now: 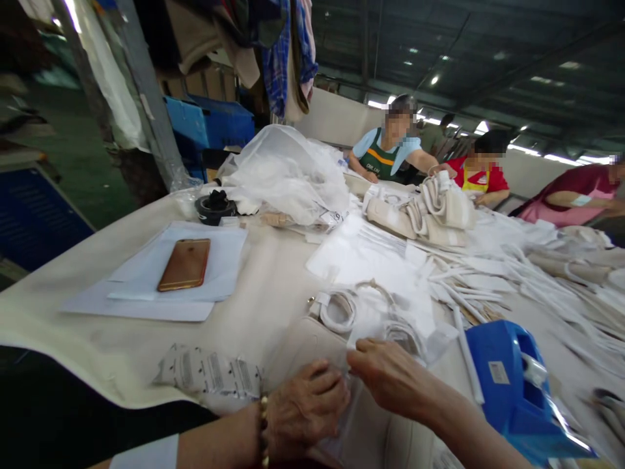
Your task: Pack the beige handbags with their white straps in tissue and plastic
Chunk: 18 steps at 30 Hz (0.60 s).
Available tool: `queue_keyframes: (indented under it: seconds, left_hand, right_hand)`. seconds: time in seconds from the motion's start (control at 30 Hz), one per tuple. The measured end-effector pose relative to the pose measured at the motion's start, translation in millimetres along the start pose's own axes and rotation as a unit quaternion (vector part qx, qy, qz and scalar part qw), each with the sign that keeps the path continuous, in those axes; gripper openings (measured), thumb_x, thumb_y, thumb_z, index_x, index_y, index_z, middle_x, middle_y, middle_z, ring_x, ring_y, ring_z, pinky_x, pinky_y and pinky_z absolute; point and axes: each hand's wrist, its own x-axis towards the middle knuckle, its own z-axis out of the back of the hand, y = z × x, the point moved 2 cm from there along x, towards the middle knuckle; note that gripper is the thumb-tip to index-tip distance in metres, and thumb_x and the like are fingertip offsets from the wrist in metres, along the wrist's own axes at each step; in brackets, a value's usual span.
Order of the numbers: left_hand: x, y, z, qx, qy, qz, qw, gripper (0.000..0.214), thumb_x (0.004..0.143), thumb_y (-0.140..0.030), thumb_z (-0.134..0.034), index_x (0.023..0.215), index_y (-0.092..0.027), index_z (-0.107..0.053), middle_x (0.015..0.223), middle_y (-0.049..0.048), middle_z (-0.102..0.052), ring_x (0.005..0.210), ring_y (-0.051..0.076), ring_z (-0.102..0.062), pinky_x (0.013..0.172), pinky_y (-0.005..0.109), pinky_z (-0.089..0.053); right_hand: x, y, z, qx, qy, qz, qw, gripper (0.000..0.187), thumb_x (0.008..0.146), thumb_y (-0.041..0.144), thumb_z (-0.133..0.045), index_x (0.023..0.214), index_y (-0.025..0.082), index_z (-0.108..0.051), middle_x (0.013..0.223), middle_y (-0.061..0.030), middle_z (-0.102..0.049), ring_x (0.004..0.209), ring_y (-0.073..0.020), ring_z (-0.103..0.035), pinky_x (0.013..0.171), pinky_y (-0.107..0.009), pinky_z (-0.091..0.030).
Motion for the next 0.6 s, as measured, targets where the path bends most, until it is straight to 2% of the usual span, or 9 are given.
queue_keyframes:
  seconds: [0.07, 0.13, 0.23, 0.27, 0.33, 0.4, 0.47, 0.5, 0.6]
  left_hand:
    - [1.0, 0.5, 0.7, 0.0, -0.008, -0.001, 1.0, 0.033, 0.088, -0.036, -0.047, 0.109, -0.011, -0.053, 0.103, 0.0022, -0.062, 0.103, 0.016, -0.049, 0.097, 0.036, -0.029]
    - [2.1, 0.9, 1.9, -0.002, -0.016, -0.001, 1.0, 0.032, 0.087, -0.037, -0.047, 0.106, -0.011, -0.054, 0.101, 0.0013, -0.062, 0.1, 0.016, -0.05, 0.097, 0.035, -0.029]
    - [2.5, 1.1, 2.1, -0.003, -0.012, 0.003, 1.0, 0.032, 0.086, -0.038, -0.049, 0.104, -0.012, -0.055, 0.1, 0.001, -0.062, 0.101, 0.016, -0.049, 0.096, 0.035, -0.03]
    - [2.2, 1.0, 1.5, -0.002, -0.014, 0.004, 1.0, 0.032, 0.086, -0.038, -0.05, 0.104, -0.012, -0.055, 0.1, 0.001, -0.062, 0.102, 0.016, -0.049, 0.096, 0.035, -0.03]
    - [1.2, 1.0, -0.8, 0.003, -0.014, 0.006, 1.0, 0.033, 0.085, -0.039, -0.051, 0.103, -0.013, -0.055, 0.101, 0.0015, -0.061, 0.102, 0.016, -0.049, 0.097, 0.035, -0.031]
    - [0.2, 1.4, -3.5, 0.005, -0.017, 0.005, 1.0, 0.033, 0.084, -0.04, -0.053, 0.101, -0.013, -0.056, 0.098, 0.0019, -0.061, 0.099, 0.015, -0.05, 0.096, 0.035, -0.032]
    - [-0.4, 1.9, -5.8, 0.007, -0.035, 0.004, 0.999, 0.031, 0.083, -0.04, -0.054, 0.097, -0.013, -0.057, 0.092, 0.0016, -0.061, 0.095, 0.015, -0.052, 0.096, 0.035, -0.034]
    - [-0.7, 1.9, -6.6, 0.008, -0.053, 0.003, 0.999, 0.029, 0.083, -0.039, -0.054, 0.095, -0.013, -0.057, 0.089, 0.001, -0.061, 0.093, 0.015, -0.052, 0.096, 0.035, -0.034]
    - [-1.5, 0.9, -9.5, 0.007, -0.109, 0.006, 0.994, 0.016, 0.084, -0.028, -0.052, 0.088, -0.014, -0.058, 0.084, -0.0004, -0.061, 0.09, 0.014, -0.053, 0.096, 0.034, -0.034]
  right_hand:
    - [12.9, -8.0, -4.5, -0.026, 0.019, 0.008, 0.999, 0.024, 0.078, 0.006, -0.039, 0.083, 0.018, -0.059, 0.078, -0.0058, -0.062, 0.07, -0.0159, -0.057, 0.055, -0.025, -0.03]
    - [20.8, -13.4, -5.0, -0.009, 0.03, -0.001, 1.0, 0.022, 0.079, 0.009, -0.041, 0.08, 0.018, -0.061, 0.077, -0.0053, -0.063, 0.069, -0.0152, -0.058, 0.054, -0.025, -0.029]
    - [27.7, -22.4, -1.4, 0.049, 0.03, -0.063, 0.996, 0.009, 0.076, 0.023, -0.054, 0.072, 0.019, -0.061, 0.073, -0.0026, -0.064, 0.067, -0.0147, -0.057, 0.054, -0.024, -0.028]
    - [29.1, -26.4, 0.0, 0.066, 0.021, -0.092, 0.993, 0.009, 0.073, 0.028, -0.059, 0.073, 0.019, -0.061, 0.072, -0.0018, -0.064, 0.067, -0.0151, -0.057, 0.054, -0.024, -0.028]
    - [29.8, -35.0, 1.7, 0.092, -0.006, -0.138, 0.986, 0.023, 0.064, 0.037, -0.069, 0.075, 0.019, -0.061, 0.072, -0.0012, -0.062, 0.068, -0.016, -0.056, 0.054, -0.023, -0.03]
    - [26.9, -41.3, 0.3, 0.128, -0.037, -0.147, 0.98, 0.027, 0.061, 0.04, -0.071, 0.074, 0.019, -0.061, 0.073, -0.0008, -0.061, 0.069, -0.0156, -0.055, 0.055, -0.023, -0.033]
    - [19.4, -42.2, -5.2, 0.156, -0.088, -0.131, 0.975, 0.013, 0.07, 0.031, -0.064, 0.072, 0.019, -0.061, 0.073, -0.0007, -0.061, 0.07, -0.0144, -0.055, 0.059, -0.023, -0.038]
    - [14.0, -40.2, -9.8, 0.152, -0.133, -0.127, 0.971, 0.007, 0.076, 0.023, -0.057, 0.074, 0.019, -0.061, 0.074, -0.0014, -0.062, 0.071, -0.0142, -0.056, 0.062, -0.024, -0.041]
    - [-4.0, -21.3, -34.5, 0.04, -0.315, -0.107, 0.942, 0.031, 0.08, 0.006, -0.035, 0.091, 0.019, -0.061, 0.091, -0.0068, -0.065, 0.086, -0.0174, -0.058, 0.076, -0.032, -0.045]
